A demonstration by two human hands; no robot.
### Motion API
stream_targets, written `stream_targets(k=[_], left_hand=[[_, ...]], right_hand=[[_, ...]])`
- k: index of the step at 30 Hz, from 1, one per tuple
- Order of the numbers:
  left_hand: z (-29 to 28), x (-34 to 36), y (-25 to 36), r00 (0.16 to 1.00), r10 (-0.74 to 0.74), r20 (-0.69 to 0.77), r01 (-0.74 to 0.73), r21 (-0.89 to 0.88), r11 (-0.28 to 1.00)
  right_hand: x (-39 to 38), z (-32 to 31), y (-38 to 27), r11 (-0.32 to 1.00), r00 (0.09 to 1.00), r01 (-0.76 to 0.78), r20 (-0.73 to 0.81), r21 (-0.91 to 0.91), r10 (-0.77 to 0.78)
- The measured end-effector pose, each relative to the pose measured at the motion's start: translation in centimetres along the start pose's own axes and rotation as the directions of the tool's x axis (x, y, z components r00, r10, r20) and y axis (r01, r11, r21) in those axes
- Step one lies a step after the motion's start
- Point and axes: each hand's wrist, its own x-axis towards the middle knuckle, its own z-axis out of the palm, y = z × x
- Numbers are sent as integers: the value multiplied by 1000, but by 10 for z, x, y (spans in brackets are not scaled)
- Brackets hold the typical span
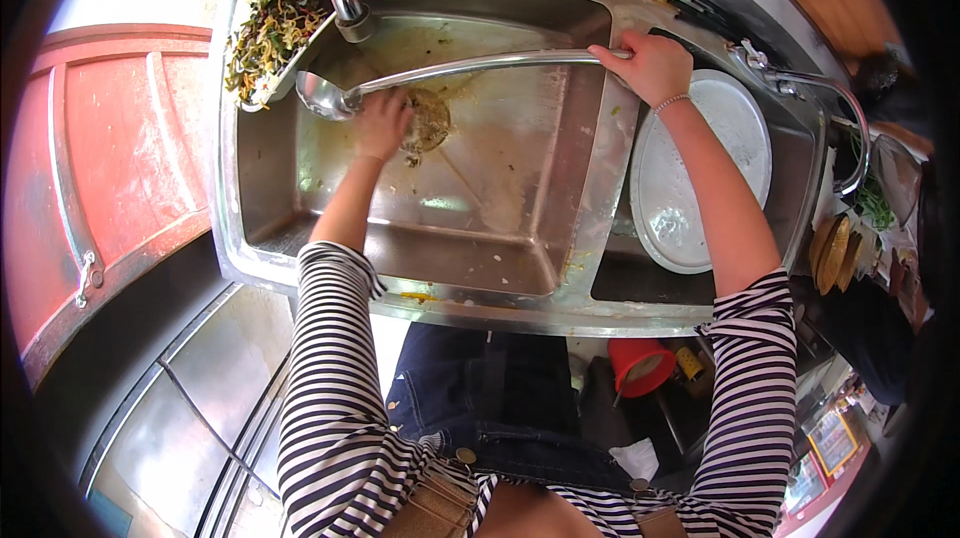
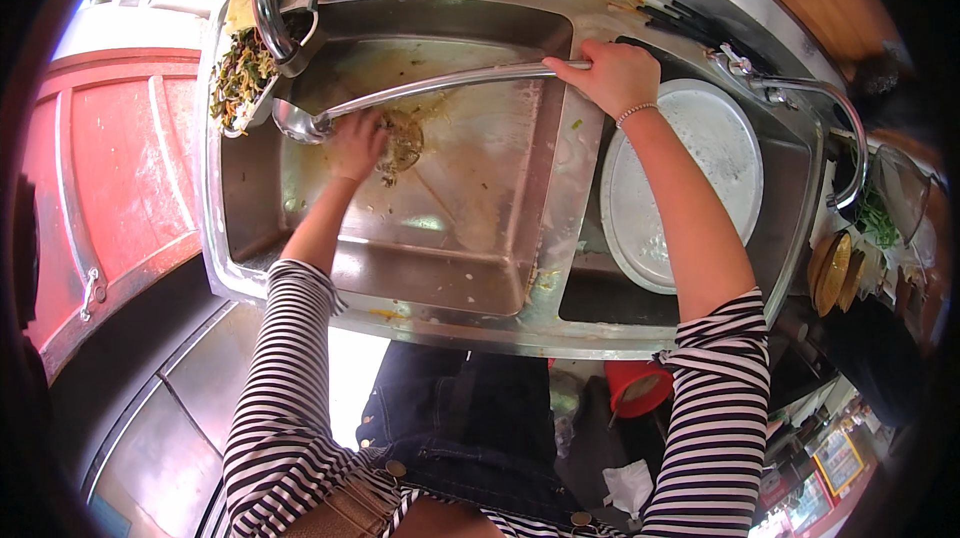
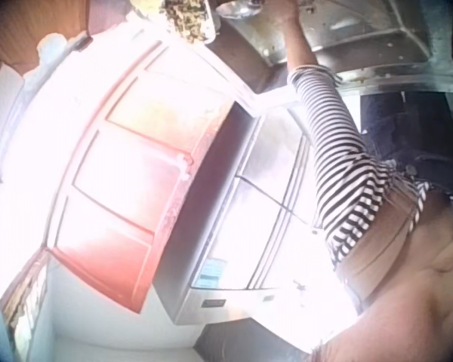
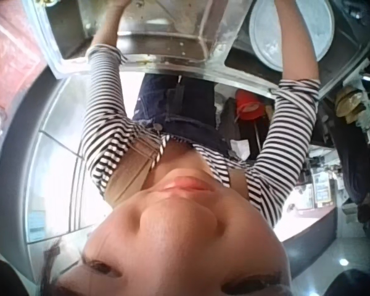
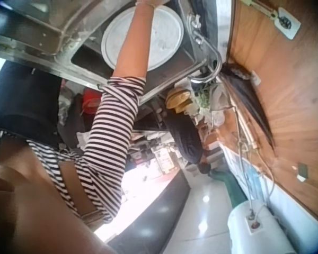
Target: The person collects used bowls, a small metal bowl, chopsticks, and a spoon from a dining table, carries them to the kitchen sink, and washes each item with a sponge under running water. The person then rinses the sink basin and a large white basin before placing the cleaned items aside.
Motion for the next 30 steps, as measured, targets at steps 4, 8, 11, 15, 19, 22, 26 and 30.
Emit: stream_targets(k=[4,8,11,15,19,22,26,30], left_hand=[[0,17,-42,970,-171,-173,158,-85,984],[14,5,-28,990,45,-133,-52,-51,997],[6,-22,-17,961,272,41,-265,-124,956],[-10,-48,-24,989,-113,98,118,-48,992],[3,-45,-34,532,-819,-215,827,-75,557],[30,-40,-19,254,-927,-276,927,-204,315],[60,-36,37,757,-559,-339,559,-107,822],[45,-24,57,954,-140,-266,79,-229,970]], right_hand=[[1,-2,-2,1000,999,-29,38,8,29],[1,-3,-2,1000,1000,-22,22,-10,22],[1,-4,-2,1000,999,-23,41,6,23],[2,-5,-3,1000,999,-16,35,27,15],[2,-5,-2,999,999,-11,32,42,10],[1,-4,-1,1000,1000,5,19,23,-5],[1,-4,2,999,1000,27,-1,33,-27],[1,-4,2,999,1000,30,-5,38,-29]])
